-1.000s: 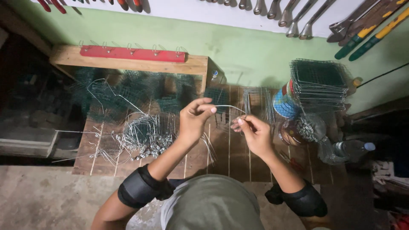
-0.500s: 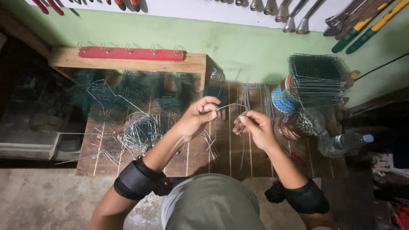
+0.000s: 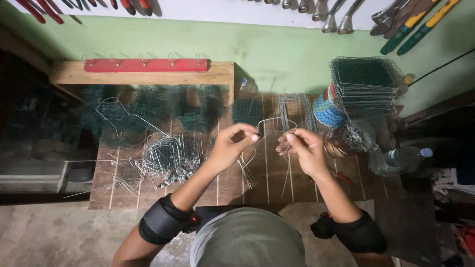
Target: The person assembles a small wire basket by hand, bending and interlocking wire pieces to form a rectangular frame. They repeatedly adjust the wire shape and insert additional wire segments to complete the structure.
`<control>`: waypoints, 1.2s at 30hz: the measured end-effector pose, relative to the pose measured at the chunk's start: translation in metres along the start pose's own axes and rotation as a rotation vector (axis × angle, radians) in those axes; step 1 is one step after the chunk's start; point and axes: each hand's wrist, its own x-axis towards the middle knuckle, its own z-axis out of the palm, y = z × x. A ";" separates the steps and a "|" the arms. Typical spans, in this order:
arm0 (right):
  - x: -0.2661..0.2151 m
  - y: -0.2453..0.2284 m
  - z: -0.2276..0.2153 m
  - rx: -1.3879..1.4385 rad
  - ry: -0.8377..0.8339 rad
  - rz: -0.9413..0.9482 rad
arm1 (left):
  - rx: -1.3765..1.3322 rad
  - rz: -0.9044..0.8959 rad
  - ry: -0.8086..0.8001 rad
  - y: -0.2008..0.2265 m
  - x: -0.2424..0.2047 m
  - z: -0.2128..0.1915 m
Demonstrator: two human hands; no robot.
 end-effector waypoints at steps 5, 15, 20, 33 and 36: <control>-0.002 0.003 -0.005 0.004 -0.058 0.010 | -0.155 0.016 -0.048 0.023 0.003 0.000; 0.002 0.003 -0.009 0.009 -0.170 0.038 | -0.392 -0.160 -0.280 0.004 0.013 -0.013; 0.002 0.001 0.005 -0.165 -0.020 -0.097 | -0.118 0.007 0.085 0.008 0.021 -0.001; 0.004 -0.003 0.009 -0.299 0.073 -0.179 | -0.263 0.006 0.195 -0.025 0.023 0.018; 0.009 0.005 -0.012 -0.133 -0.035 -0.097 | -0.503 -0.134 -0.017 -0.010 0.018 0.016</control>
